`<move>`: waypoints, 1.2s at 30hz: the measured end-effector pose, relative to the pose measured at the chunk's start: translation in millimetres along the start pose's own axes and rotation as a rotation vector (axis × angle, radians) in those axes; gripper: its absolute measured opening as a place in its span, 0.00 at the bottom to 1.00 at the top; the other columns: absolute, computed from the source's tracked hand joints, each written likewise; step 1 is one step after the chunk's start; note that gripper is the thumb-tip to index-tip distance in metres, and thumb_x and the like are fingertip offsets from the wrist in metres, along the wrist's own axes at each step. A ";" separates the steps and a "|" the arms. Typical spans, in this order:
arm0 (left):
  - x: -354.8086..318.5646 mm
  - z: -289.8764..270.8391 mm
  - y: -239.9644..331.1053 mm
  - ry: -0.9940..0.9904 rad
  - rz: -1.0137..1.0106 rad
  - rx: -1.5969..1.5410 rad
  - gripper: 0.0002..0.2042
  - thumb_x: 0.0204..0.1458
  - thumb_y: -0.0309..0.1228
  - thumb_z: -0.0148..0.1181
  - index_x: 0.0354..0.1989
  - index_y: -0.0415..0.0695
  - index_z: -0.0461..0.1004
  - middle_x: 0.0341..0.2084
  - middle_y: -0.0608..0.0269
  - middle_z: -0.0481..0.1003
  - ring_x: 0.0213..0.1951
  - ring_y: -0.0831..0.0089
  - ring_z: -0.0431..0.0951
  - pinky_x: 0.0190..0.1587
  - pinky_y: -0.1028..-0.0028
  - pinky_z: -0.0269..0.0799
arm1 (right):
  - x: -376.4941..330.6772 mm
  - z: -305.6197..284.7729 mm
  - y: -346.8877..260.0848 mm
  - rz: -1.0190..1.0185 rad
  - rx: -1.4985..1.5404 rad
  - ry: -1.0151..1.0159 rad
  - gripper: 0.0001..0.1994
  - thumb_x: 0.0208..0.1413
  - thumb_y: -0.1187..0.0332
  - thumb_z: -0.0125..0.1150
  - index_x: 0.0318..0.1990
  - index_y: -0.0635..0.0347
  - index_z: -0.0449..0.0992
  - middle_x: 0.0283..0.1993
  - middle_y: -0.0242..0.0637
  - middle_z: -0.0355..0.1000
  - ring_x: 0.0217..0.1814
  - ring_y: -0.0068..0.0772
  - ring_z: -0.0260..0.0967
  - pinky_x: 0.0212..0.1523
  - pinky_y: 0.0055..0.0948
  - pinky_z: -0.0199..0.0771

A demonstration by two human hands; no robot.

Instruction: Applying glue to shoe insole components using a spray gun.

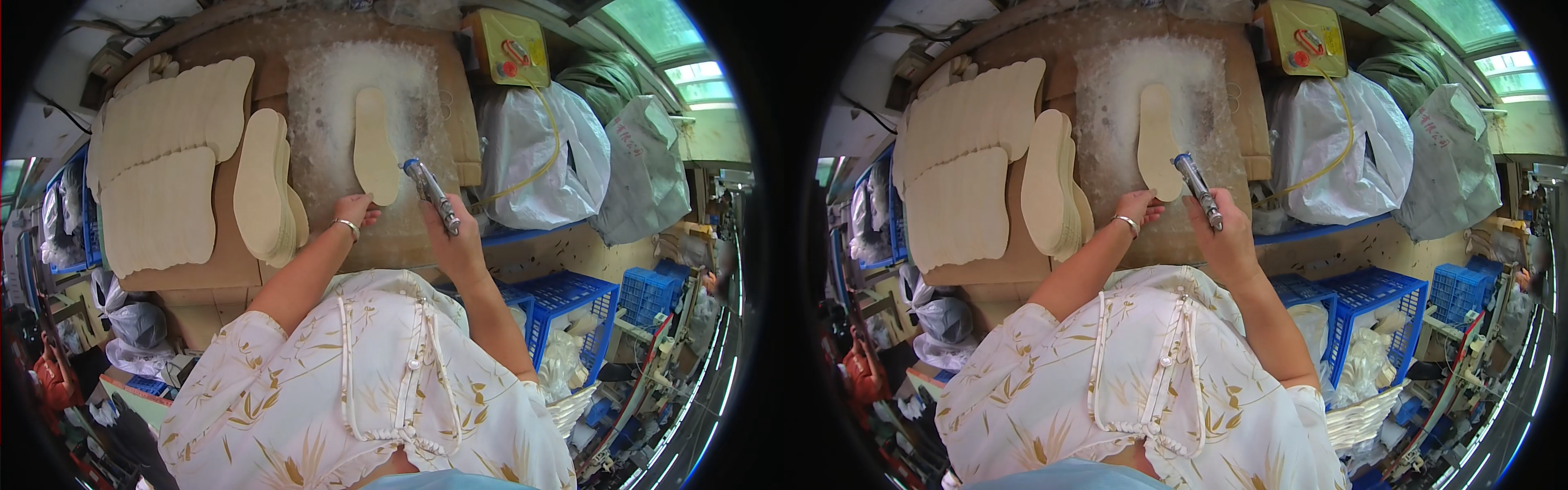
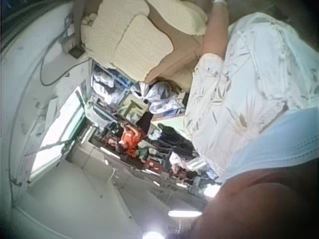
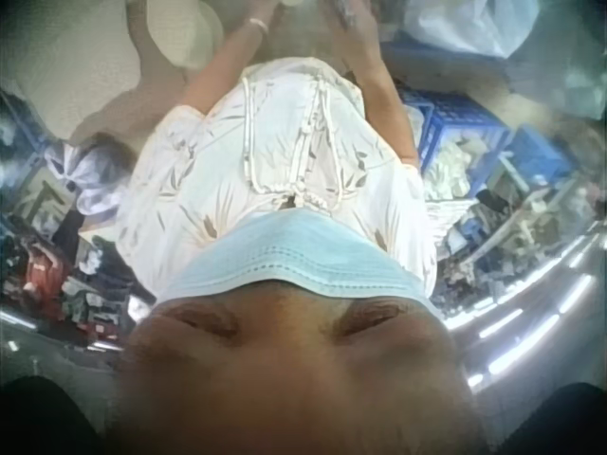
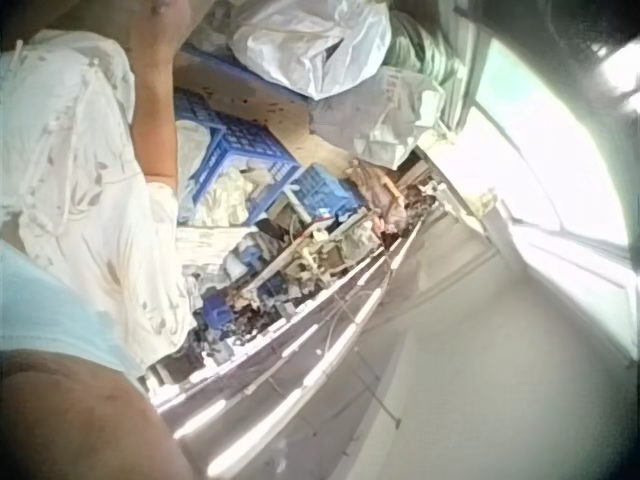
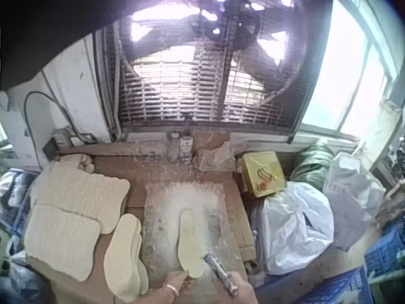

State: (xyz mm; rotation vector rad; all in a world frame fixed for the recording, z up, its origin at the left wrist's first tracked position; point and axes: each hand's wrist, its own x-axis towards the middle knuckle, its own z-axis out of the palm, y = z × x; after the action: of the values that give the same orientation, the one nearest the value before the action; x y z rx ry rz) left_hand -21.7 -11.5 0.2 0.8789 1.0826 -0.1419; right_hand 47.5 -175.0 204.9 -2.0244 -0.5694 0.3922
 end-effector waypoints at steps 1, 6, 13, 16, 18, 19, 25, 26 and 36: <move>-1.0 0.1 0.8 0.004 -0.001 0.004 0.12 0.57 0.36 0.56 0.41 0.39 0.74 0.32 0.60 0.77 0.30 0.71 0.79 0.28 0.76 0.75 | 1.3 -0.4 0.8 0.001 0.001 -0.002 0.13 0.58 0.61 0.61 0.38 0.62 0.70 0.21 0.41 0.67 0.21 0.35 0.62 0.26 0.31 0.66; -1.2 0.8 0.8 0.003 -0.006 0.008 0.12 0.57 0.36 0.56 0.40 0.39 0.74 0.32 0.60 0.77 0.30 0.71 0.79 0.28 0.76 0.75 | -0.1 -1.2 4.6 0.010 -0.031 -0.038 0.13 0.58 0.61 0.60 0.37 0.62 0.70 0.21 0.40 0.67 0.21 0.34 0.61 0.26 0.31 0.65; 2.9 -1.2 -1.5 0.011 -0.001 0.004 0.11 0.57 0.36 0.57 0.38 0.40 0.74 0.31 0.60 0.77 0.29 0.71 0.79 0.27 0.76 0.74 | -0.1 -4.4 4.6 0.145 -0.033 -0.022 0.12 0.58 0.61 0.60 0.37 0.62 0.70 0.21 0.40 0.67 0.21 0.32 0.61 0.26 0.30 0.65; 1.8 -0.5 -0.8 0.010 -0.002 -0.005 0.11 0.56 0.35 0.57 0.38 0.40 0.74 0.31 0.61 0.77 0.29 0.72 0.79 0.26 0.76 0.74 | -5.6 -5.1 1.1 0.048 -0.032 -0.063 0.12 0.58 0.61 0.60 0.37 0.62 0.70 0.22 0.40 0.67 0.22 0.32 0.61 0.26 0.30 0.65; 0.5 0.3 0.0 0.012 0.000 -0.008 0.11 0.56 0.35 0.57 0.38 0.39 0.74 0.31 0.61 0.77 0.28 0.72 0.79 0.26 0.77 0.74 | -5.6 -4.6 -1.3 0.050 0.018 -0.010 0.12 0.58 0.61 0.60 0.38 0.62 0.70 0.22 0.41 0.66 0.22 0.33 0.61 0.27 0.30 0.65; 0.0 0.9 0.6 0.012 0.000 -0.001 0.11 0.56 0.35 0.57 0.38 0.39 0.74 0.31 0.61 0.77 0.28 0.72 0.79 0.26 0.77 0.74 | -5.1 -5.9 0.3 0.050 0.017 -0.009 0.12 0.58 0.61 0.60 0.38 0.62 0.70 0.22 0.41 0.66 0.22 0.33 0.61 0.27 0.30 0.65; 1.3 -1.2 -0.7 0.008 0.001 0.004 0.11 0.57 0.35 0.57 0.39 0.39 0.74 0.31 0.61 0.77 0.28 0.73 0.79 0.26 0.77 0.74 | -13.3 -9.8 0.5 0.016 -0.012 -0.071 0.12 0.58 0.62 0.60 0.39 0.62 0.70 0.22 0.42 0.67 0.22 0.35 0.63 0.27 0.31 0.66; 1.8 -1.9 -1.4 0.006 0.006 0.001 0.11 0.57 0.35 0.56 0.39 0.39 0.74 0.31 0.61 0.77 0.29 0.73 0.79 0.26 0.77 0.74 | -15.0 -9.1 0.7 0.014 -0.020 -0.067 0.12 0.58 0.62 0.60 0.39 0.62 0.70 0.22 0.43 0.67 0.22 0.36 0.63 0.27 0.31 0.66; -2.7 0.5 2.8 0.017 -0.012 0.012 0.11 0.56 0.35 0.57 0.40 0.39 0.74 0.33 0.60 0.77 0.29 0.72 0.79 0.27 0.76 0.74 | -17.9 -7.0 0.6 0.047 0.006 -0.066 0.11 0.59 0.63 0.59 0.38 0.63 0.69 0.22 0.42 0.68 0.22 0.37 0.63 0.27 0.32 0.66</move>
State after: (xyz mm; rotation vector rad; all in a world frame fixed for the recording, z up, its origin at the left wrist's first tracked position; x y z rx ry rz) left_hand -21.3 -10.8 4.0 0.8860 1.1042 -0.1516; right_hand 36.1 -190.1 208.6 -2.0276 -0.5617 0.4902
